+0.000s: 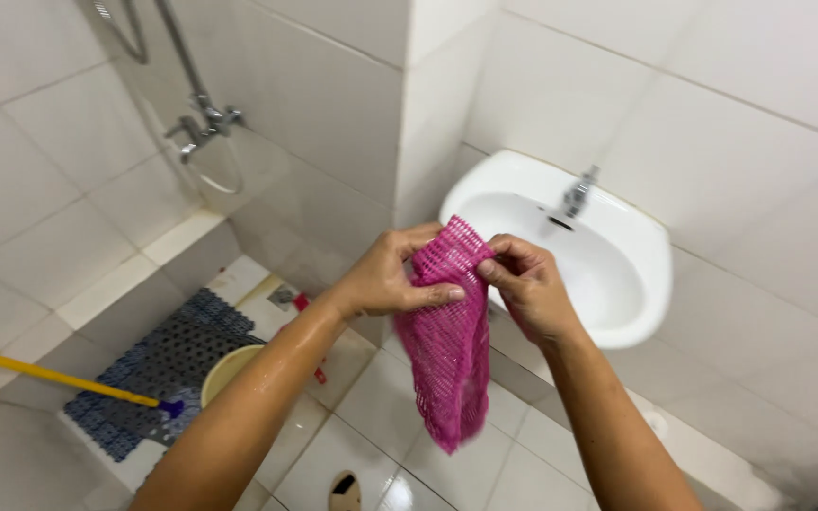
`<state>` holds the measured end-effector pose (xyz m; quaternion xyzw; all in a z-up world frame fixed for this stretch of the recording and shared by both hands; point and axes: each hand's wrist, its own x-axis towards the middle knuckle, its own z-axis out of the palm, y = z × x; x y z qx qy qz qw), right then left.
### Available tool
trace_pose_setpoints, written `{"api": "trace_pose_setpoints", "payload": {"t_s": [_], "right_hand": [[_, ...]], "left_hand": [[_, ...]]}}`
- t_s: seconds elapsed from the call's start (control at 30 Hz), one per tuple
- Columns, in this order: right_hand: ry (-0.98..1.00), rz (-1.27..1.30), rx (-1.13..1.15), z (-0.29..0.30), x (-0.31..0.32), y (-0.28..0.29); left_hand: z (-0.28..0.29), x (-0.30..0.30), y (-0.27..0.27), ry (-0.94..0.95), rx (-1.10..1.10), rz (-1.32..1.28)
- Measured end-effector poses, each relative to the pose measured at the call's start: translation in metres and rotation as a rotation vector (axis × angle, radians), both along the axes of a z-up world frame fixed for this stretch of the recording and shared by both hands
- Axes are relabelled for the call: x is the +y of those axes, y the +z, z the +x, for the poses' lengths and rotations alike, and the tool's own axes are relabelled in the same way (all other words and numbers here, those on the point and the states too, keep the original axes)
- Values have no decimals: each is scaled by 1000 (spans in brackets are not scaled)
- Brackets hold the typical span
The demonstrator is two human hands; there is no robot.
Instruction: Wash a pink mesh cloth in the sink with soap and rinse it using the shower head.
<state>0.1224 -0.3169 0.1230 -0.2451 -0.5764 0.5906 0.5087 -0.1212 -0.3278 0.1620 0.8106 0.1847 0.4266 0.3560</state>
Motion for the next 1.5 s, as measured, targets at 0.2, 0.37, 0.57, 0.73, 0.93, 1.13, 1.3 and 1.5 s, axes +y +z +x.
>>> {"api": "trace_pose_setpoints", "payload": {"t_s": [0.2, 0.37, 0.57, 0.73, 0.93, 1.13, 1.3, 1.5], "right_hand": [[18, -142, 53, -102, 49, -23], [-137, -205, -78, -132, 73, -66], [-337, -380, -361, -145, 86, -99], [-149, -439, -449, -161, 90, -154], [3, -488, -455, -225, 107, -173], [101, -469, -534, -297, 135, -160], [204, -417, -571, -358, 198, -171], [227, -362, -522, -435, 292, -176]], "left_hand": [[-84, 26, -8, 99, 207, -295], [-105, 48, -8, 399, 732, -665], [-144, 84, -22, 467, 809, -690], [-227, 99, -53, 561, 598, -908], [-316, 93, -70, 868, 387, -857], [-372, 84, -81, 1137, 65, -804], [-388, 71, -65, 1313, 21, -996], [-437, 66, -89, 1372, -85, -978]]}}
